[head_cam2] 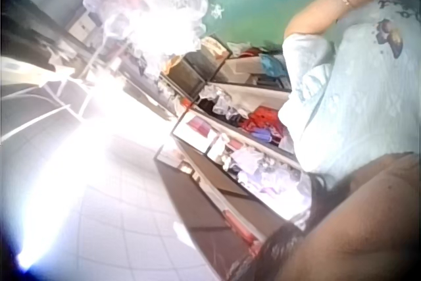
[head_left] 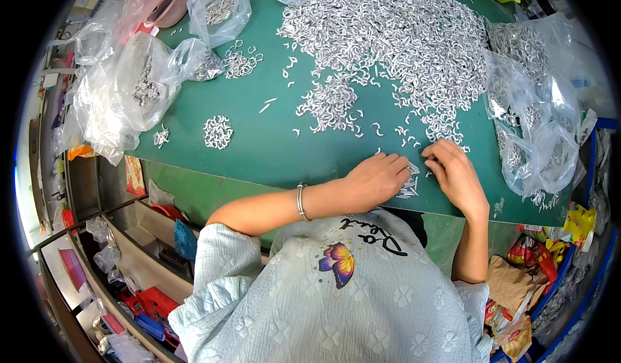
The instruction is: The person sorts through a large pile of silver metal parts on a green table by hand, picking them up individually and placing them into smaller groups and plastic bags.
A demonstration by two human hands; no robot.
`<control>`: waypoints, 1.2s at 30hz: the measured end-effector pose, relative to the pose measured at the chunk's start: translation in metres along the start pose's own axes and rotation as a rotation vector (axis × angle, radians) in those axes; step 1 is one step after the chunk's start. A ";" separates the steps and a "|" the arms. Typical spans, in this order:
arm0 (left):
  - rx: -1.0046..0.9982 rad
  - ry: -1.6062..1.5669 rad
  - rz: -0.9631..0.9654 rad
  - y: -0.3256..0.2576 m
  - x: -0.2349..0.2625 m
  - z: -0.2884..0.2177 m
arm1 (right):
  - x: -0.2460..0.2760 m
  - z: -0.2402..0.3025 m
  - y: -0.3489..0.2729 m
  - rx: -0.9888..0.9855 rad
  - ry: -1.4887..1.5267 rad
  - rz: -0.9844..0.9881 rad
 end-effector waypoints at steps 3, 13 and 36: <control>0.078 -0.054 -0.181 -0.014 0.017 0.016 | 0.004 0.014 0.016 0.065 0.047 -0.075; 0.485 0.284 -0.321 -0.058 0.048 0.078 | -0.021 0.042 0.078 0.326 -0.177 -0.105; 0.522 0.131 -0.424 -0.069 0.057 0.103 | -0.038 0.059 0.124 0.467 -0.300 -0.115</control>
Point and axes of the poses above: each hand's wrist, its own y-axis towards the middle knuckle, its own x-axis out of the back of the hand, z = x × y, the point moved 6 cm from there along y, towards the middle knuckle, and after that the axes turned 12 degrees about z, right-handed, at the moved point
